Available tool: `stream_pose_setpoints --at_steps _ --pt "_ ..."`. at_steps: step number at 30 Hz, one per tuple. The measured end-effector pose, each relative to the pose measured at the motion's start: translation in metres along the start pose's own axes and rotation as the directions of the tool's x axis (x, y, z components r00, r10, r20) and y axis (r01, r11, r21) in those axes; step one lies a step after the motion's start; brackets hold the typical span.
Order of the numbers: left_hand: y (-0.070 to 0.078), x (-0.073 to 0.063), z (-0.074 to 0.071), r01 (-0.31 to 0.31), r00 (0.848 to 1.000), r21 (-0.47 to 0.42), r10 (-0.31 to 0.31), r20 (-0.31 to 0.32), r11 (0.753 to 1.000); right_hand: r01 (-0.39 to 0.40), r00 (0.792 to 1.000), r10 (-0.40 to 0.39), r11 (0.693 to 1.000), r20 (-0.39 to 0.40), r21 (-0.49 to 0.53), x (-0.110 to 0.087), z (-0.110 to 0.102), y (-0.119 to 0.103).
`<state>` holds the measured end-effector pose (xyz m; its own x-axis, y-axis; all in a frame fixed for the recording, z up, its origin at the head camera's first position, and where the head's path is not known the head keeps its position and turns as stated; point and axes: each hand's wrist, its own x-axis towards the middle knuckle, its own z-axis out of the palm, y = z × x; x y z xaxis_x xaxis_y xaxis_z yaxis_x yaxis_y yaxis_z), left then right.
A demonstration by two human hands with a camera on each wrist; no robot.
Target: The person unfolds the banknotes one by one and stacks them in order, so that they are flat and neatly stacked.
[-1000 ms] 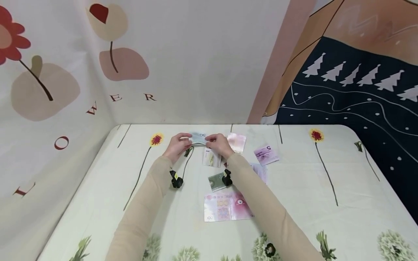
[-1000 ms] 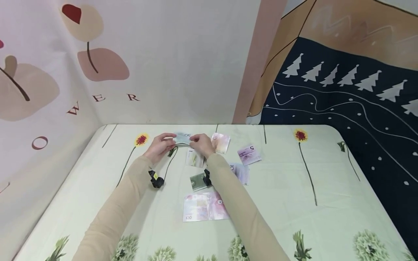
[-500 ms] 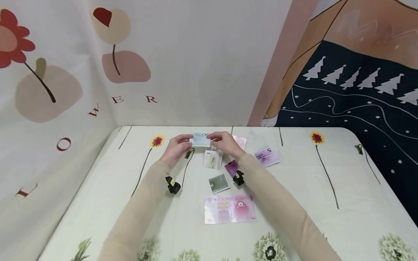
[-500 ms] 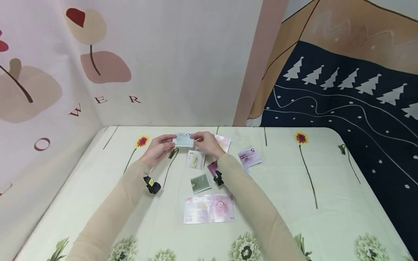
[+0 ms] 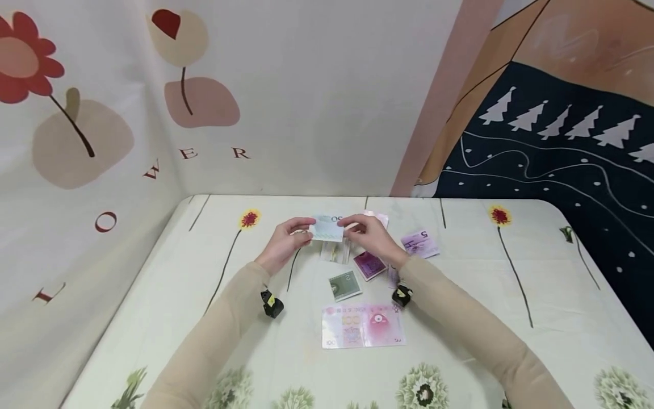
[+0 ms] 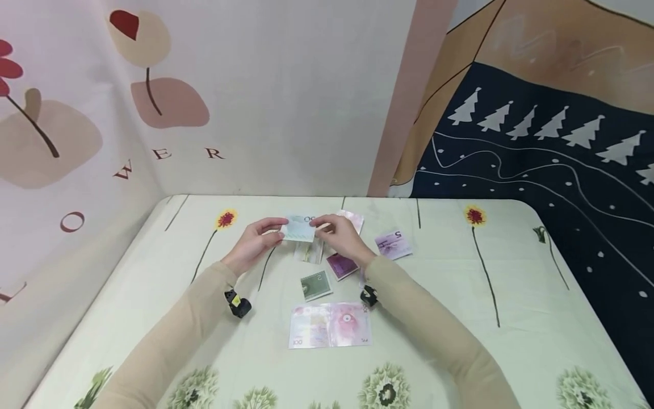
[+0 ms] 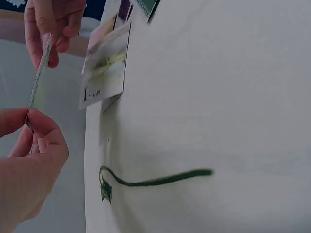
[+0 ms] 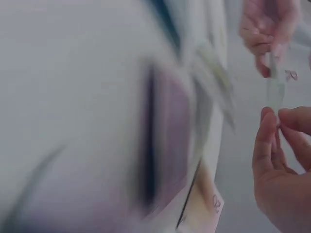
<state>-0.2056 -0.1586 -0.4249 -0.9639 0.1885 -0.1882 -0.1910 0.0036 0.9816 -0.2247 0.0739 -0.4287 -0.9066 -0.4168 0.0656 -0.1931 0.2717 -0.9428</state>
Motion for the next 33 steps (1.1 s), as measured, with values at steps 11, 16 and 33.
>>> stream_pose_setpoints --at_steps 11,16,33 --pt "-0.003 -0.014 0.020 -0.035 0.995 0.028 0.032 0.097 0.999 0.106 0.994 -0.106 0.994 0.004 -0.027 -0.042 -0.014 0.014" --pt "-0.005 -0.015 0.030 -0.046 0.992 0.013 0.044 0.119 0.999 0.086 0.996 -0.087 0.993 -0.009 -0.084 -0.054 -0.018 0.017" --pt "-0.011 -0.017 0.050 -0.045 0.984 -0.123 0.065 0.164 0.991 0.197 0.969 -0.218 0.965 -0.115 -0.172 -0.075 -0.016 -0.023"
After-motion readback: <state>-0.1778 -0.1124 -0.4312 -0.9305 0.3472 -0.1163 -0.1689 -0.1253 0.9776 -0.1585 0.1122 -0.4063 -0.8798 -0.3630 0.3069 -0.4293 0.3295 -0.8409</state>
